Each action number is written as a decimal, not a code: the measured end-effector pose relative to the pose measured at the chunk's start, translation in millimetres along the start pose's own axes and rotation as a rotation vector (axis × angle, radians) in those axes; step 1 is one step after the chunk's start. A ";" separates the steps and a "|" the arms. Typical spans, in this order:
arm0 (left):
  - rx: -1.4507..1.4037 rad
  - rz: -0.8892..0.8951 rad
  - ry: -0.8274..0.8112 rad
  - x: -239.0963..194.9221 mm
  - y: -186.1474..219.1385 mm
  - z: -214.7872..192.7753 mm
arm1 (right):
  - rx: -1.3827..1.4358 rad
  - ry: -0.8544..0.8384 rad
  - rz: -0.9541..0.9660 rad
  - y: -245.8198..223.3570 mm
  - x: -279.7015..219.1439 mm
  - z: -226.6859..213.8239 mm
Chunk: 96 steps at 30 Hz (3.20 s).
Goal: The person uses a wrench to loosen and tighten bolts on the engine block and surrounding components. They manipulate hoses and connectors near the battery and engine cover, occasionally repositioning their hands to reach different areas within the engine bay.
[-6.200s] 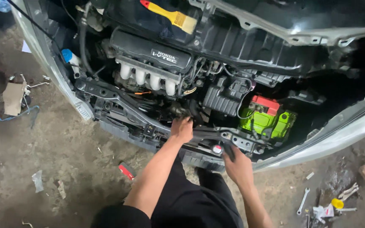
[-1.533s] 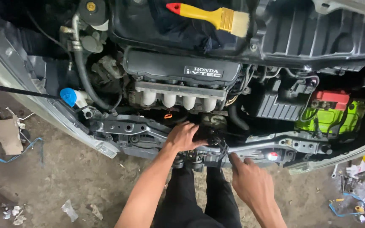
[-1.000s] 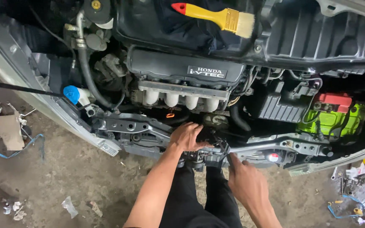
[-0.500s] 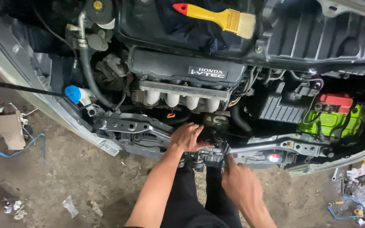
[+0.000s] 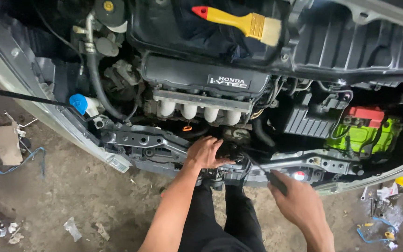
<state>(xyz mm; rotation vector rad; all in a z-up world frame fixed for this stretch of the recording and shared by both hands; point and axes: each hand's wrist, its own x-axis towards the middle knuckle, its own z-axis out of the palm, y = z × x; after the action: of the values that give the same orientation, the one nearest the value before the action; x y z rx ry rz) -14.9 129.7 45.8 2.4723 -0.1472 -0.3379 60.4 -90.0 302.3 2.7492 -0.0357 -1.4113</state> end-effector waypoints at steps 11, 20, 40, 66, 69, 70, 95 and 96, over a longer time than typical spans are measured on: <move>0.048 0.019 0.045 2.6 -11.1 22.1 | 0.319 0.175 -0.042 -44.7 19.9 -8.7; 0.068 0.047 0.090 -0.9 -13.8 25.2 | 0.363 0.125 0.088 -50.3 -5.6 -40.5; 0.025 0.007 0.017 -1.8 10.2 -13.3 | 0.321 0.536 -0.264 -2.5 85.3 46.8; 0.679 0.295 0.484 121.9 25.1 -121.2 | 0.751 0.469 -0.240 15.2 104.3 55.3; 0.685 0.281 0.473 122.7 23.0 -118.6 | 0.742 0.420 -0.179 17.4 104.5 53.0; 0.689 0.282 0.476 123.4 22.5 -117.8 | 0.744 0.423 -0.183 17.6 106.7 54.4; 0.635 0.291 0.497 119.8 19.5 -122.2 | 0.586 0.472 -0.032 -13.3 111.4 79.3; 0.638 0.289 0.490 118.7 18.7 -120.8 | 0.566 0.449 -0.022 -14.0 112.5 80.2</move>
<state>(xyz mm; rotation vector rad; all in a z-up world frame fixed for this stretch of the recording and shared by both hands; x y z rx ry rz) 132.1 162.6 125.5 3.0080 -0.4540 0.5175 60.8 -83.8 163.5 3.4649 -0.4491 -0.8449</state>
